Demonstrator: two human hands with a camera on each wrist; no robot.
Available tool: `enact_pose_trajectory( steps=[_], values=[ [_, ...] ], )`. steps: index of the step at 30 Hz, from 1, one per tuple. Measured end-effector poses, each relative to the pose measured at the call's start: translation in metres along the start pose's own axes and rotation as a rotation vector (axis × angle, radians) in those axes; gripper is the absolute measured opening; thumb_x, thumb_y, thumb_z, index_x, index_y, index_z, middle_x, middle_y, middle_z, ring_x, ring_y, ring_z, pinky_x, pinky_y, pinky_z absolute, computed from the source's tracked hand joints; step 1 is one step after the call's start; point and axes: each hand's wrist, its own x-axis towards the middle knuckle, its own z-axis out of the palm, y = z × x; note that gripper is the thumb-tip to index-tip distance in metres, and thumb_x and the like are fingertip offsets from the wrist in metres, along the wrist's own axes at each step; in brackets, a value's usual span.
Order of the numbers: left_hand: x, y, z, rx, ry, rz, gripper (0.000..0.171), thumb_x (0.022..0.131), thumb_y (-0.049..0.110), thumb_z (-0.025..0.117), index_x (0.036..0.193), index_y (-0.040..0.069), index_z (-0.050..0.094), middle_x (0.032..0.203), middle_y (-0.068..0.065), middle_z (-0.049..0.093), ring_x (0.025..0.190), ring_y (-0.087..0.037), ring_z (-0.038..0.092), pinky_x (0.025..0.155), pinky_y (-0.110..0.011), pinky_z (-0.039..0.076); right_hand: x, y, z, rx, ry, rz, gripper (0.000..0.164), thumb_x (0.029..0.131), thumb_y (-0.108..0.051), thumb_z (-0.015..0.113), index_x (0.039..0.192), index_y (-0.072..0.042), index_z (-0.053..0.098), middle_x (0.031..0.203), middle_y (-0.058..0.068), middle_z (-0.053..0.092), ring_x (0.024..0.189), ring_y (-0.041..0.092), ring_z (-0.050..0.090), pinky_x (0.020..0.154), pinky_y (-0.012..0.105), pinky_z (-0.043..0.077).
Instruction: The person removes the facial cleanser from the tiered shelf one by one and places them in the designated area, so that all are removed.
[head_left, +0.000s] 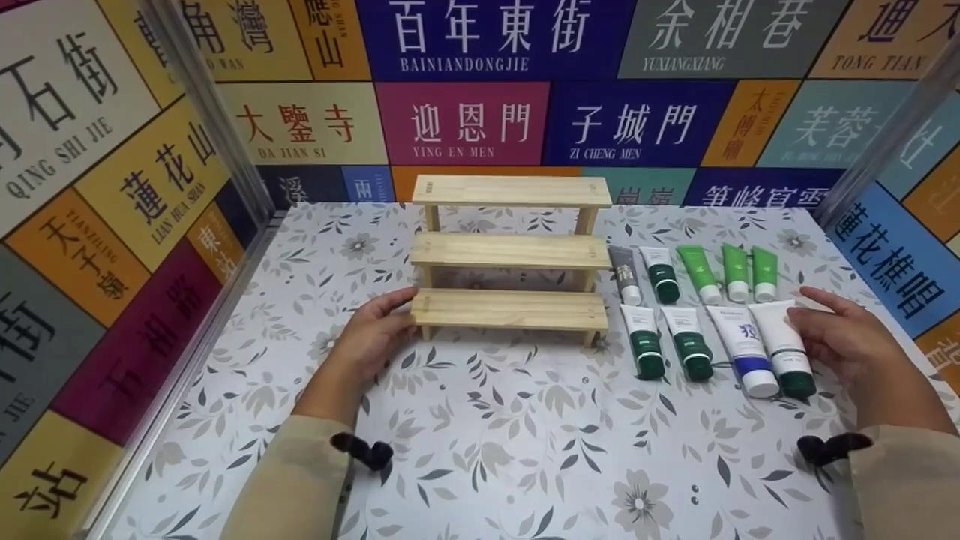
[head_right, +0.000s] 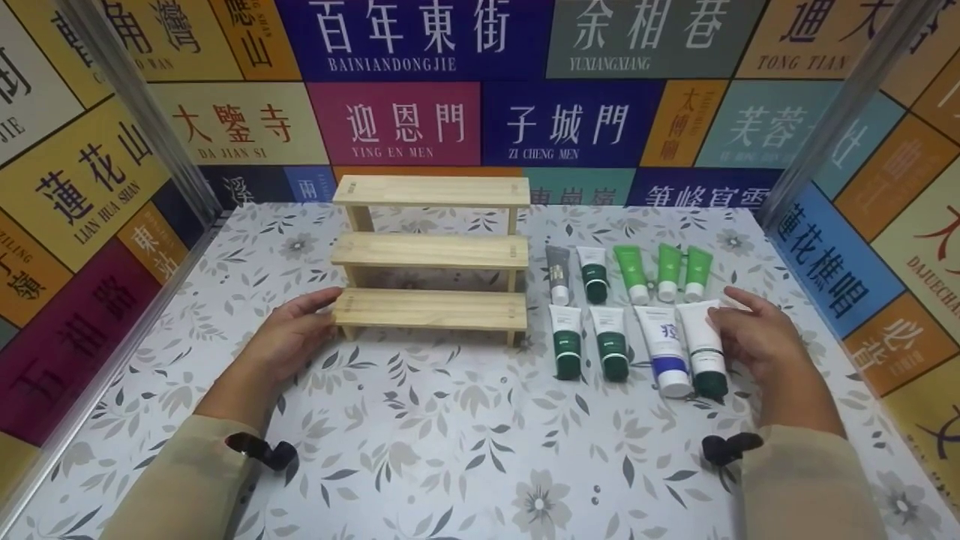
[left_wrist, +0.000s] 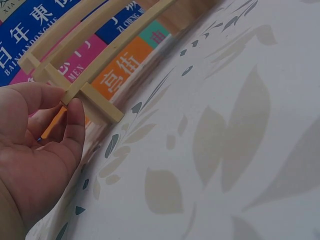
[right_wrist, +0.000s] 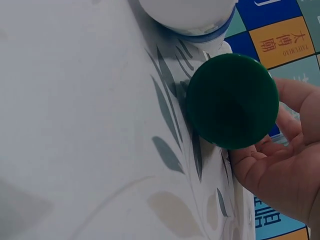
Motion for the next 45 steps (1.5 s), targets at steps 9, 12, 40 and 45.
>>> enact_pose_trajectory(
  steps=[9, 12, 40, 45],
  values=[
    [-0.001, 0.000, -0.001, 0.000, -0.011, 0.002, 0.056, 0.099, -0.006, 0.060, 0.154, 0.004, 0.054, 0.154, -0.019, 0.058, 0.107, -0.012, 0.071, 0.089, -0.022, 0.059, -0.007, -0.005, 0.004, 0.025, 0.084, -0.053, 0.100, 0.092, -0.038, 0.085, 0.169, -0.043, 0.022, 0.118, -0.022, 0.055, 0.112, 0.006, 0.058, 0.089, 0.025, 0.057],
    [-0.001, 0.000, 0.000, -0.003, -0.012, 0.001, 0.056, 0.099, -0.007, 0.061, 0.154, 0.004, 0.054, 0.155, -0.019, 0.057, 0.106, -0.011, 0.071, 0.089, -0.021, 0.059, -0.010, -0.010, 0.012, 0.028, 0.133, -0.092, 0.094, 0.091, -0.041, 0.085, 0.167, -0.045, 0.030, 0.124, -0.020, 0.052, 0.119, 0.008, 0.054, 0.091, 0.025, 0.055],
    [-0.004, -0.002, -0.003, 0.038, 0.032, 0.003, 0.054, 0.097, -0.004, 0.066, 0.150, 0.006, 0.059, 0.148, -0.017, 0.062, 0.105, -0.014, 0.072, 0.091, -0.024, 0.059, -0.020, -0.043, 0.168, 0.144, -0.085, -0.481, 0.049, 0.098, -0.027, 0.079, 0.142, -0.024, 0.058, 0.122, -0.006, 0.058, 0.106, 0.014, 0.062, 0.082, 0.025, 0.052],
    [-0.003, 0.004, -0.004, 0.102, 0.098, -0.012, 0.053, 0.100, 0.007, 0.067, 0.152, 0.009, 0.057, 0.148, -0.013, 0.062, 0.105, -0.017, 0.068, 0.095, -0.029, 0.055, -0.021, -0.048, 0.194, 0.173, -0.122, -0.505, 0.044, 0.099, -0.024, 0.078, 0.139, -0.021, 0.060, 0.122, -0.003, 0.057, 0.103, 0.016, 0.061, 0.080, 0.026, 0.050]
  ],
)
